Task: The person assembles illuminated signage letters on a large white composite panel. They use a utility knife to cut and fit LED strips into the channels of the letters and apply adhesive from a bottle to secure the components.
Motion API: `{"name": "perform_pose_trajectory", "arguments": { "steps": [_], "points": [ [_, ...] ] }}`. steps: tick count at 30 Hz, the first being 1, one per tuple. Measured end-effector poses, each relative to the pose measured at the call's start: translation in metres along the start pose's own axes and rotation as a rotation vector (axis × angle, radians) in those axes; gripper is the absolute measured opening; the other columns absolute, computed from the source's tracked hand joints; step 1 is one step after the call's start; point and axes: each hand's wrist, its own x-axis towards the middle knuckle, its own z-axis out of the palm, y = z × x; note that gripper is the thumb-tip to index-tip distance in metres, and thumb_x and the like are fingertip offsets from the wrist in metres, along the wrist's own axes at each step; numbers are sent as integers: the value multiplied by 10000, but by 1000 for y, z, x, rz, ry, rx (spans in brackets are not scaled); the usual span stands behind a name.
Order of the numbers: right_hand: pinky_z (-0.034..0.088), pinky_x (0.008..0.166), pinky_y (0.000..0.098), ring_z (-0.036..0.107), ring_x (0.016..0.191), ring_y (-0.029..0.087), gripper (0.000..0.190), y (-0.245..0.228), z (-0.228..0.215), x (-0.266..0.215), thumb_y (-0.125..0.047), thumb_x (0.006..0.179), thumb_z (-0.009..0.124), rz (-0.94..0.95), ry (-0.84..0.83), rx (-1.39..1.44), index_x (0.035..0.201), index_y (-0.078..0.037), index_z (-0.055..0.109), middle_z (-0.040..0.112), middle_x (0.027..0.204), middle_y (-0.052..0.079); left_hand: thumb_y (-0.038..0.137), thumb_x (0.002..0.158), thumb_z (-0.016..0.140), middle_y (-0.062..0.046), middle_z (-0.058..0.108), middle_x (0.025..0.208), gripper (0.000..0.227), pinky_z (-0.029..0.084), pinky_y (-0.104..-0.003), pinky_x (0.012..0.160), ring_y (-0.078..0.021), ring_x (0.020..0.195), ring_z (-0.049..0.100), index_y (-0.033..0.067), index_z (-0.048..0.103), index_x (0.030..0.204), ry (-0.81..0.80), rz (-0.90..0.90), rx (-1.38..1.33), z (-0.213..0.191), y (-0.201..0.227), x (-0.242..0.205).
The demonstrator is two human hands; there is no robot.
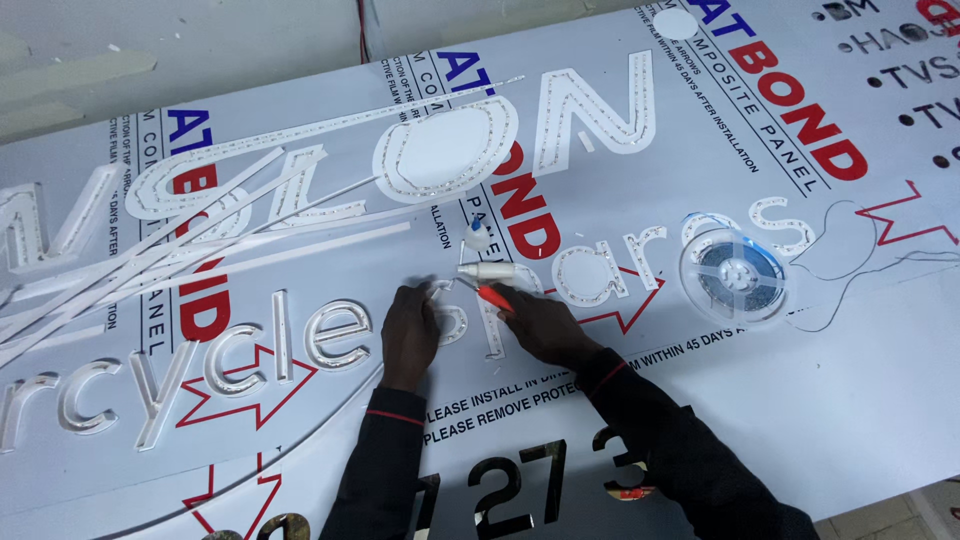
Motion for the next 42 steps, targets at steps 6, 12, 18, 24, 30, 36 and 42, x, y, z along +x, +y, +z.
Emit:
{"name": "perform_pose_trajectory", "arguments": {
  "steps": [6,12,18,24,30,36,42],
  "points": [
    [699,786,552,827,1032,450,538,-8,-26,-26,-353,1109,703,27,239,203,1628,-252,609,822,1196,156,-27,1063,586,-120,679,1287,379,688,-607,956,-466,1158,790,113,797,1345,-33,40,-31,-25,-5,-6],
    [698,805,559,757,1167,453,600,43,-38,-50,-360,1123,662,335,290,21,1665,-134,538,707,1305,233,-57,1048,586,-142,714,1263,419,664,-602,979,-495,1174,776,140,823,1332,-123,162,-71,-35,-3,-13],
    [514,1174,728,533,1513,494,565,59,-28,-61,-404,1140,674,363,316,-309,1638,-158,572,580,1524,201,-76,1015,612,-157,785,1255,445,663,-568,991,-455,1210,786,134,819,1348,-183,239,-89,-36,18,-25],
    [652,902,528,740,1180,433,331,-39,-10,-50,-223,1091,713,-49,369,218,1404,-121,743,759,1237,156,76,1107,636,-192,788,1246,278,681,-534,931,-454,1163,801,74,819,1316,-234,286,-210,-12,43,-57],
    [644,693,401,787,851,312,107,-65,28,-36,-90,1059,765,-68,390,439,1145,-97,829,729,883,87,175,1134,658,-151,797,1144,214,672,-516,839,-415,1062,815,93,825,1239,-168,227,-152,5,22,-65],
    [630,674,373,757,808,293,79,-52,42,-34,-109,1049,798,-98,657,271,1125,-111,820,743,912,75,359,1152,669,-85,769,986,257,636,-462,801,-333,951,793,175,837,1087,101,311,163,-14,-10,-73],
    [653,754,466,782,892,368,55,-49,47,-34,-154,1035,850,43,660,323,1078,-124,835,755,934,111,333,1147,659,-133,779,998,257,631,-504,793,-388,1001,794,128,797,1077,-13,269,156,-4,-13,-75]
  ]
}}
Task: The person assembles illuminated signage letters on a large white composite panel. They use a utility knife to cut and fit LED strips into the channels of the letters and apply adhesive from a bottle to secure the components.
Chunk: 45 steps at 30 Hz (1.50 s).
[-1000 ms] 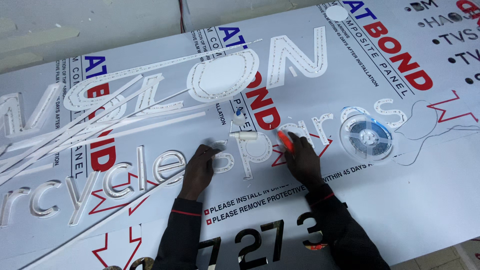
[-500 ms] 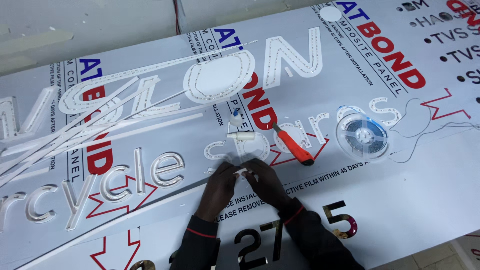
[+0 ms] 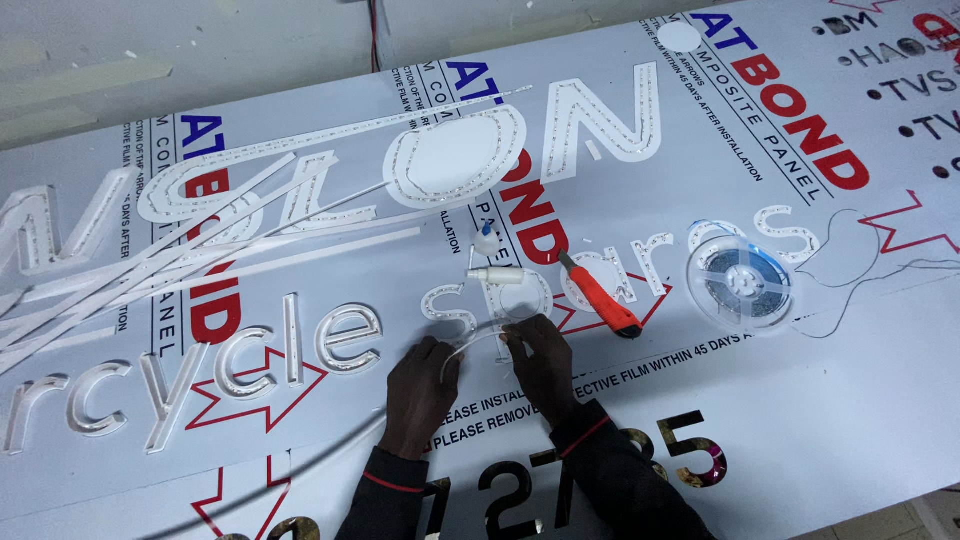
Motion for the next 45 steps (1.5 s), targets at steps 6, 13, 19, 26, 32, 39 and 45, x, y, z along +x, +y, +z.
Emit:
{"name": "perform_pose_trajectory", "arguments": {
  "steps": [6,13,19,26,32,39,45],
  "points": [
    [686,801,445,829,928,347,189,-11,11,-4,-107,1008,860,1,-5,100,1187,-108,800,820,982,113,326,1154,619,-98,780,1087,262,631,-480,815,-374,1045,790,168,802,1256,-103,19,-90,-12,28,11],
    [679,780,432,825,933,365,61,15,-1,11,-100,1074,779,-104,-3,77,1125,-109,811,826,1004,135,165,1090,703,-128,778,1137,179,622,-499,891,-404,1101,766,126,852,1182,-43,119,-117,5,9,32],
    [596,1078,653,663,1353,460,486,62,-76,36,-481,1115,697,128,-94,-670,1492,-174,674,684,1459,182,143,1097,692,-116,757,1103,209,623,-486,909,-383,1040,755,129,867,1211,-22,153,-159,31,-32,46],
    [646,906,539,759,1133,436,485,67,-89,33,-364,1146,641,174,-141,-437,1551,-98,636,751,1273,236,162,1097,689,-82,758,1139,233,630,-458,946,-348,1095,772,192,856,1257,25,143,-172,44,-45,53],
    [672,758,505,800,918,438,426,6,-59,6,-216,1103,630,418,-254,124,1513,-111,684,789,1163,276,118,1066,714,-57,753,1123,208,622,-439,933,-311,1078,763,189,858,1198,58,77,-84,43,-37,51],
    [660,705,452,797,761,322,387,7,-37,-7,-136,1101,710,523,-236,245,1487,-111,728,796,1062,260,50,1065,716,-95,729,1093,198,624,-440,888,-362,1061,756,135,848,1185,244,187,-186,48,-19,54],
    [674,658,452,819,785,349,402,37,-42,-12,-250,1154,687,438,-204,74,1519,-82,704,801,1089,267,49,1124,687,-191,742,1024,137,591,-542,849,-455,982,734,12,819,1123,241,319,-264,75,24,91]
  ]
}}
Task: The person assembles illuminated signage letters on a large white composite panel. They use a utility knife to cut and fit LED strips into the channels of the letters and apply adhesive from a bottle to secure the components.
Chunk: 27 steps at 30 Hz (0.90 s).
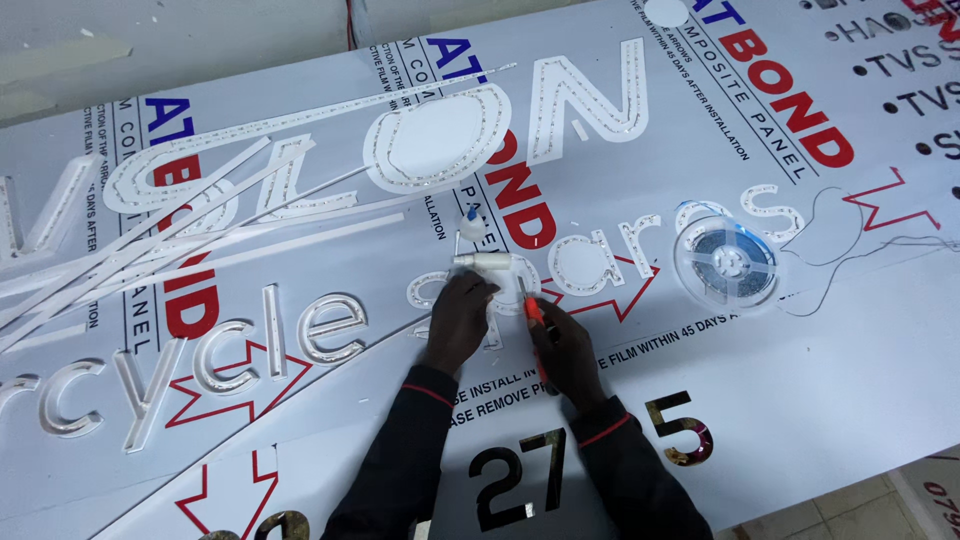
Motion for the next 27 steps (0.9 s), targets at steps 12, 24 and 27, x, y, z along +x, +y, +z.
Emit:
{"name": "perform_pose_trajectory", "arguments": {
  "steps": [12,24,27],
  "points": [
    [692,679,436,837,884,415,364,-35,-1,-10,-228,1133,725,-33,-27,-51,1461,-72,747,813,1103,274,129,1100,662,-67,690,1002,150,540,-426,830,-321,933,695,147,810,1090,19,47,124,13,-29,-17],
    [684,684,478,829,940,443,352,-31,15,-6,-262,1142,711,-106,-64,-46,1432,-70,768,817,1095,263,76,1052,653,-54,667,1023,189,509,-440,803,-335,951,669,160,810,1116,35,29,131,8,-43,-29],
    [683,698,480,822,935,469,330,-32,14,-5,-225,1138,715,-111,-73,-14,1415,-56,773,807,1085,285,66,957,719,-58,656,1074,241,497,-458,818,-344,996,661,152,786,1172,-50,32,140,3,-39,-31]
  ]
}}
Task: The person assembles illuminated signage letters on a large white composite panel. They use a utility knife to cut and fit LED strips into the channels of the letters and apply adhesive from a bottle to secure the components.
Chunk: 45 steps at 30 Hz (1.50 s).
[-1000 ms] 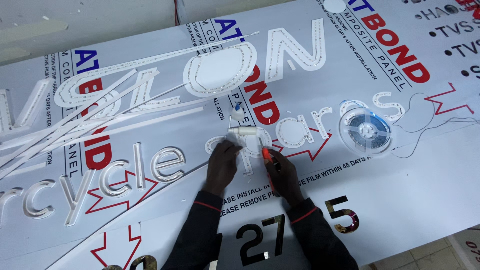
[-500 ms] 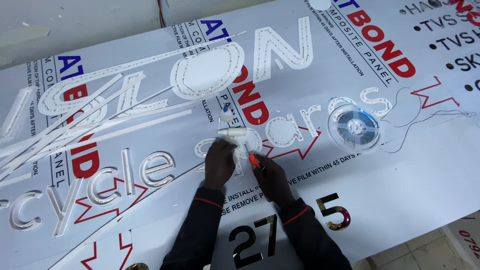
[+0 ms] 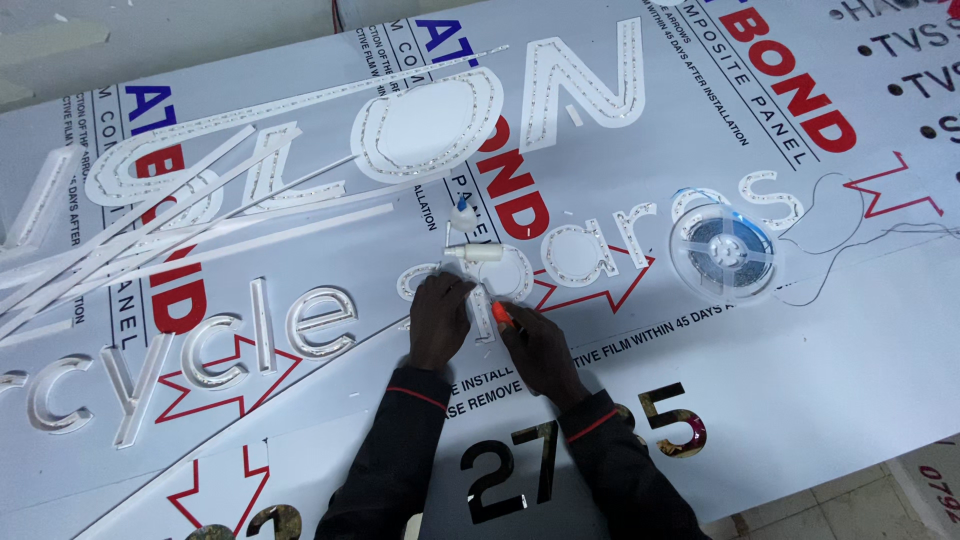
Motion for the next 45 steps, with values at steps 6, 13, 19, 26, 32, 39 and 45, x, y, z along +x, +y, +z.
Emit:
{"name": "perform_pose_trajectory", "arguments": {
  "steps": [6,13,19,26,32,39,45],
  "points": [
    [662,714,514,814,968,472,357,-12,-2,1,-213,1124,721,27,-24,-5,1445,-66,771,811,1077,271,36,986,699,-37,662,1054,226,485,-422,799,-312,969,670,168,806,1135,33,0,62,3,3,3],
    [651,733,541,800,955,494,349,-7,-3,7,-227,1150,676,31,-81,-2,1428,-37,764,796,1073,300,9,938,742,-93,685,1038,227,517,-497,783,-388,951,682,132,810,1116,15,-10,24,-3,7,6],
    [636,710,444,803,829,354,355,-5,-7,8,-231,1169,648,19,-115,42,1441,-31,757,797,986,234,-1,1020,671,-102,684,1003,207,481,-443,761,-370,921,670,108,829,1099,77,12,18,-3,10,9],
    [624,688,417,787,791,352,337,4,-5,9,-225,1171,634,-1,-139,57,1408,-21,758,786,953,220,32,963,739,-64,691,1005,201,499,-448,770,-339,912,677,155,832,1093,63,-22,26,0,8,8],
    [582,642,452,774,777,392,365,-6,-11,9,-227,1178,630,-45,-132,58,1439,11,726,774,950,258,22,962,707,-70,675,976,211,482,-441,737,-343,875,658,134,836,1085,96,3,13,-2,9,9],
    [591,635,379,755,730,292,347,22,-3,11,-248,1184,614,-106,-166,89,1442,-52,738,775,901,162,16,1004,694,-73,661,975,203,461,-439,720,-331,866,644,130,829,1103,111,43,37,8,0,4],
    [607,607,408,790,767,364,340,0,-3,10,-253,1185,641,-86,-111,-33,1426,-50,768,798,932,226,51,1007,689,-74,668,1010,210,482,-442,752,-330,912,655,124,836,1137,73,11,13,5,2,4]
  ]
}}
